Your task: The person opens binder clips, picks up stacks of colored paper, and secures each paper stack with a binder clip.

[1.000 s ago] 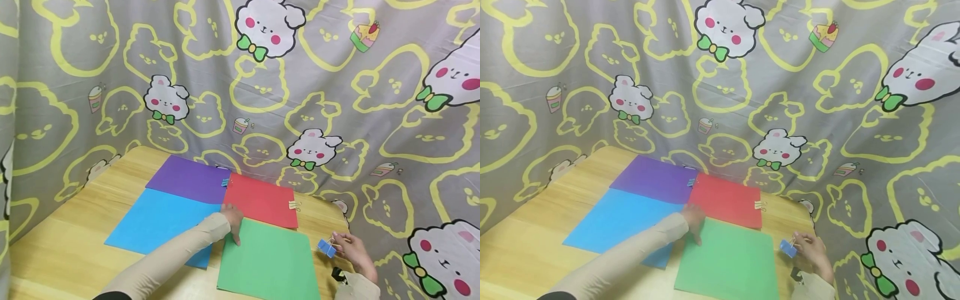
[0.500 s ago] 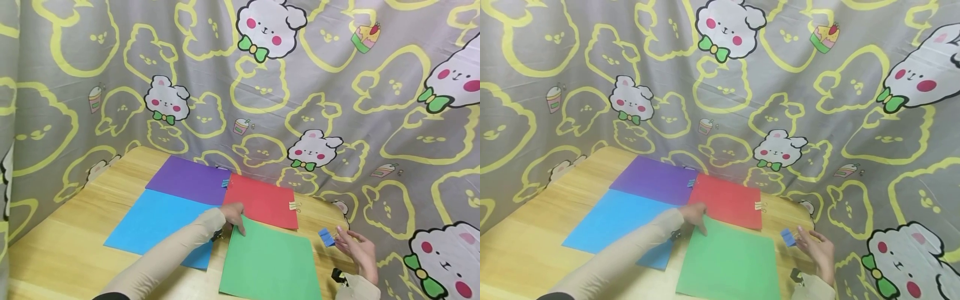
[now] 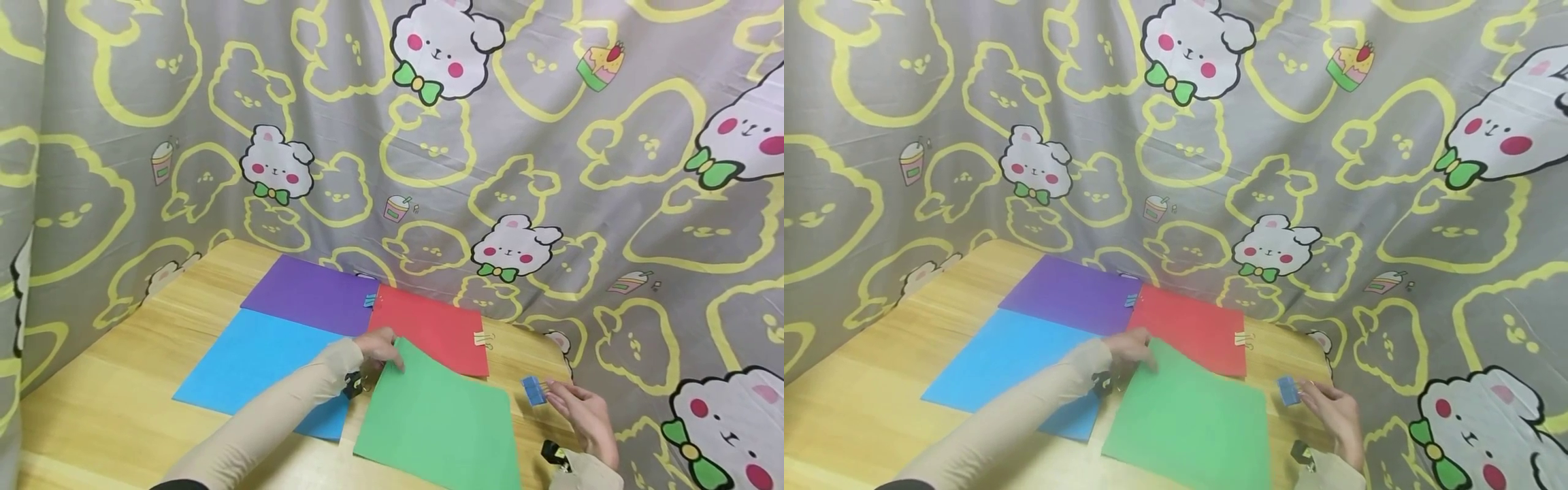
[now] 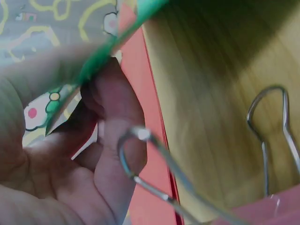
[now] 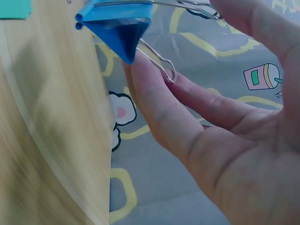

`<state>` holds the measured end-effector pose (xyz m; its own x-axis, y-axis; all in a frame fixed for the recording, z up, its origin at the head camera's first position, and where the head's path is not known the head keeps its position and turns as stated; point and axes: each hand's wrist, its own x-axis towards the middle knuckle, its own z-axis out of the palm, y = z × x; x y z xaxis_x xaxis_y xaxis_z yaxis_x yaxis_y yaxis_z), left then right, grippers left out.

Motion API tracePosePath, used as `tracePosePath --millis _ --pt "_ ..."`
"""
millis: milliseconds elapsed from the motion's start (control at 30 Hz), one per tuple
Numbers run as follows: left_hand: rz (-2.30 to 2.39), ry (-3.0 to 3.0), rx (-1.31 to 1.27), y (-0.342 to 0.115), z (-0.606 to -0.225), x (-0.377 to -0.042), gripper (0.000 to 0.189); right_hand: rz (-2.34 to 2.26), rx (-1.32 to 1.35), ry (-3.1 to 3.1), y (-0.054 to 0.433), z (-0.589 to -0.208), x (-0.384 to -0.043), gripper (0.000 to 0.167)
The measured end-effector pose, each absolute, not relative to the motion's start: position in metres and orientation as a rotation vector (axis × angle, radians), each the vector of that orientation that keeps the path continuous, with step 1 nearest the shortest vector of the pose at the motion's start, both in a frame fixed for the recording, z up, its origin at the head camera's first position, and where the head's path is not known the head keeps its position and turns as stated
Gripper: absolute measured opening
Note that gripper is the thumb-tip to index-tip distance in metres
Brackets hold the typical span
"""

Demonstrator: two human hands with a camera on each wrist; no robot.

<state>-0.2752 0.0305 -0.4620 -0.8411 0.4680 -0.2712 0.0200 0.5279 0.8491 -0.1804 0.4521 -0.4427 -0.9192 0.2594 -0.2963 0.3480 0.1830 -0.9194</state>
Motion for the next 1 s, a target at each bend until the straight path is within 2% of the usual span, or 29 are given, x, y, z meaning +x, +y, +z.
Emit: tracePosePath --millis 133,300,367,467,600,867,1000 --pt "1.351 2.236 0.382 0.032 -0.468 -0.277 0.014 -1.835 0.635 2.401 0.454 -0.444 -0.181 0.093" --pt "1.33 2.205 0.459 0.037 -0.472 -0.274 0.05 -1.852 0.667 2.386 0.456 -0.444 -0.181 0.104" --pt "1.316 2.202 0.504 0.039 -0.472 -0.271 0.057 -1.861 0.68 2.369 0.457 -0.444 -0.18 0.11" --pt "1.267 2.249 0.531 0.039 -0.472 -0.267 0.047 -1.907 0.681 2.325 0.457 -0.444 -0.18 0.113" --pt "1.188 2.365 0.506 0.039 -0.47 -0.263 0.032 -1.981 0.667 2.268 0.457 -0.445 -0.179 0.104" --pt "1.183 2.303 0.521 0.033 -0.465 -0.259 0.033 -2.005 0.611 2.277 0.458 -0.447 -0.179 0.091" --pt "1.296 2.183 0.555 0.028 -0.467 -0.259 0.033 -2.069 0.599 2.241 0.459 -0.448 -0.179 0.072"
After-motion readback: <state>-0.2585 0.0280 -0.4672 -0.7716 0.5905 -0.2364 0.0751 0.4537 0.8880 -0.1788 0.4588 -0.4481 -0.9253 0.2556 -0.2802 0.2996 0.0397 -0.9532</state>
